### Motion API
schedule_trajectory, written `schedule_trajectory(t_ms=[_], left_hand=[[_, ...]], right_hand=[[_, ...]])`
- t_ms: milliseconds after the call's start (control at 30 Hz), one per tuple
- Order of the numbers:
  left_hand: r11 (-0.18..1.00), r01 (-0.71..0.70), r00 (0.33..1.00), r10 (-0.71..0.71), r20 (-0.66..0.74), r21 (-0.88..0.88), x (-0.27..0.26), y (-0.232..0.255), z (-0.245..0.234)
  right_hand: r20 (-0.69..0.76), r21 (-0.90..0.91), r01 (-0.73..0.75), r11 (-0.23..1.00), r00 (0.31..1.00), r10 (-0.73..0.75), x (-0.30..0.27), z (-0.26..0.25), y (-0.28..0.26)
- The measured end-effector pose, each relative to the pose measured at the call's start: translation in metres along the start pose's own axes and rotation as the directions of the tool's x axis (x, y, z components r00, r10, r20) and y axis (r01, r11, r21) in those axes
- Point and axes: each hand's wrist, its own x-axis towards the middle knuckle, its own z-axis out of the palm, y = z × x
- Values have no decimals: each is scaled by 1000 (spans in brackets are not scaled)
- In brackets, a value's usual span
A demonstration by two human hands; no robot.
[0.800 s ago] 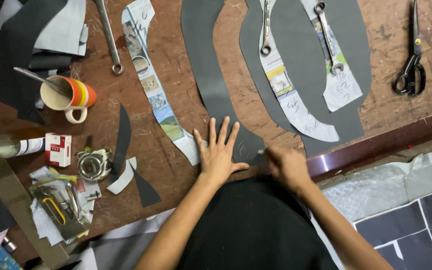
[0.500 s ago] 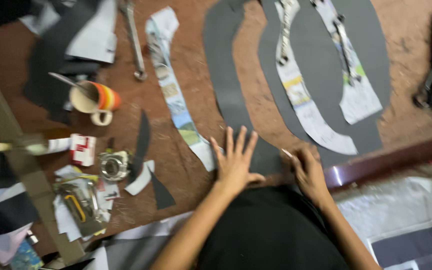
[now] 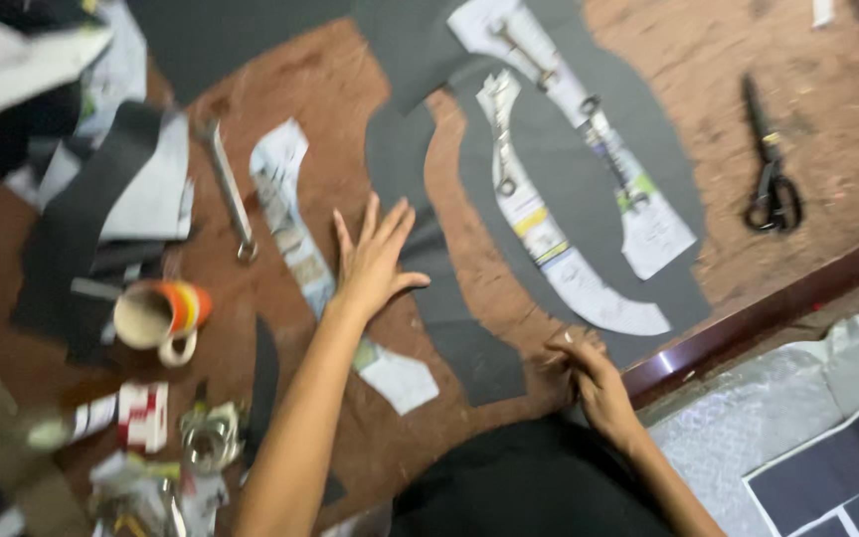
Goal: The person positions wrenches on a paper template laid over a dark sheet and uses scissors to cut the sheet along the template's outline. The person adjusts the template and sheet several times while cutting.
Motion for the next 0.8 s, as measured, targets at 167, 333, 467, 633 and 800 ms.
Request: schedule_trajectory(t_ms=[167,333,467,633,800], left_hand=[[954,-40,998,23,-61,-296,24,16,-12],[549,-258,911,-137,-390,-795,143,72,-75],[252,-496,820,-180,-544,-831,279,49,-90],[573,-297,779,-317,-541,-764,303,9,-52],[902,162,876,-319,-363,-401,120,-34,1]], right_hand=[[-110,37,58,998,992,-53,-5,9,22],[8,162,36,986,999,-38,7,19,27],[46,112,45,993,998,-50,12,25,30],[-45,144,-58,988,997,65,13,11,35],[-34,212,-176,961,982,187,0,0,38]])
